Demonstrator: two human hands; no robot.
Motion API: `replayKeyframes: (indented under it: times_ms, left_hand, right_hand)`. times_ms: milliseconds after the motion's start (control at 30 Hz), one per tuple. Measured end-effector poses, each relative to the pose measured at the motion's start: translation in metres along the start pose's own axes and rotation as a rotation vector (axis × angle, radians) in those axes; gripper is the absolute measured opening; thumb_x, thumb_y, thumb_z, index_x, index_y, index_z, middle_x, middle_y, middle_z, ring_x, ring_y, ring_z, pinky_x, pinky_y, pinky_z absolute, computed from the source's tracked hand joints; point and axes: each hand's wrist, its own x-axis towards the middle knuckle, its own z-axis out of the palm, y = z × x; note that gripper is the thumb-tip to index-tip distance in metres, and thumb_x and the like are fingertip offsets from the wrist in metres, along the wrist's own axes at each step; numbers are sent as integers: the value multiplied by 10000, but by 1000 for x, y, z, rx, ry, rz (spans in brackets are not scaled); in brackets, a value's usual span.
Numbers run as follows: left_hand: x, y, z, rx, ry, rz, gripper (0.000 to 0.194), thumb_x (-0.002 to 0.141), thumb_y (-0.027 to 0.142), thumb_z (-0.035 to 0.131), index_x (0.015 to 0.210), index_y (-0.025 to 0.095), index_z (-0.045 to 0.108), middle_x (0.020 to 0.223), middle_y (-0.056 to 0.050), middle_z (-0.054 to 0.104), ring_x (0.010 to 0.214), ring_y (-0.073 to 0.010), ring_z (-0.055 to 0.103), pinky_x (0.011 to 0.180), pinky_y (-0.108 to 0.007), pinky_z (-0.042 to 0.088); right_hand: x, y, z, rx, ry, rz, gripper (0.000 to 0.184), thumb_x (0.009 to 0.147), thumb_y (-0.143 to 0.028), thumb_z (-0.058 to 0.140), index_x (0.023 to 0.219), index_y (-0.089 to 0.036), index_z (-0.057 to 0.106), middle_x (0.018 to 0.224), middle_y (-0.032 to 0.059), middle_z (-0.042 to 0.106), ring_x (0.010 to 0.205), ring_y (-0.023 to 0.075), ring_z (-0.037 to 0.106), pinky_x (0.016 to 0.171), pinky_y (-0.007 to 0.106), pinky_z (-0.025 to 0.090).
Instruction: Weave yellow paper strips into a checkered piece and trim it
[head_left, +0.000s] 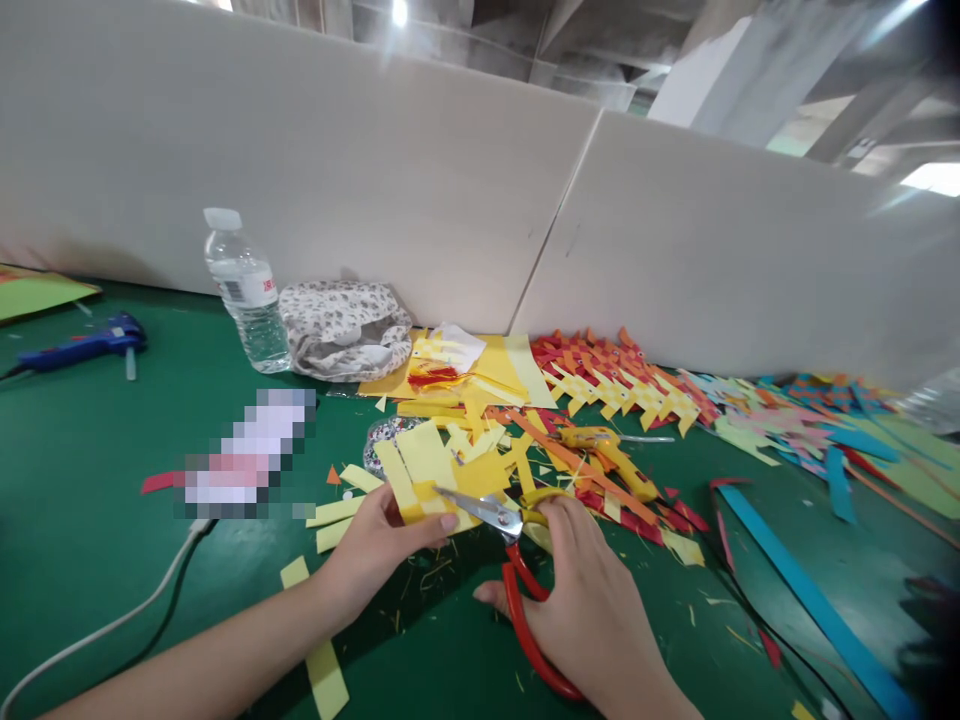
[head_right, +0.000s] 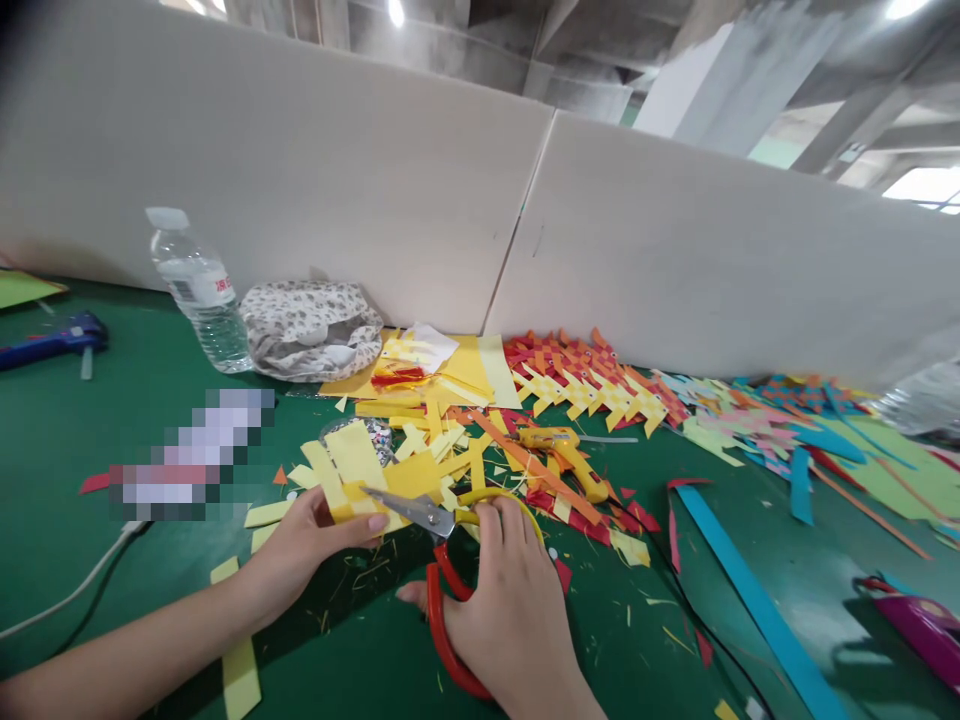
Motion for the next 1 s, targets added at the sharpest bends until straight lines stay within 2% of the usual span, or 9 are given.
replayKeyframes:
  times_ms: [167,333,533,767,1000]
  left_hand:
    - [0,3,0,-50,-14,30,369,657,253,746,997,194,615,1068,-46,679,926,-197,630,704,-250,519]
    - [0,1,0,-61,1,32,281,663,261,734,918,158,676,1015,-76,703,873,-218,651,681,-257,513]
    - [0,-1,0,13,-41,68,217,665,251,719,875,194,715,962,-55,720,788,-216,669,631,-272,523]
    - [2,-1,1,-29,56,84,215,698,278,698,887,177,711,925,-55,725,833,-216,654,673,-266,515]
    - [1,-1,2,-87,1,87,141,693,239,704,818,175,718,899,-42,729,813,-192,651,698,-248,505]
  right_hand:
    - [0,0,0,-55,65,-19,635,654,-589,558,1070,-122,448,1058,167,520,991,334,523,752,443,485]
    - [2,0,-2,-48,106,-46,618,641,-579,584,1044,-124,467,1033,159,518,978,330,512,774,447,467]
    - [0,-2,-4,7,57,-28,655,636,-610,581,1072,-135,469,1062,163,513,1004,342,496,787,465,450]
    - [-6,-10,3,-2,47,-19,773,595,-730,542,1079,-131,480,1078,181,515,1019,364,496,794,481,451]
    - [-7,-13,4,22,26,-2,801,599,-745,526,1102,-126,456,1108,193,508,1036,361,502,797,469,465]
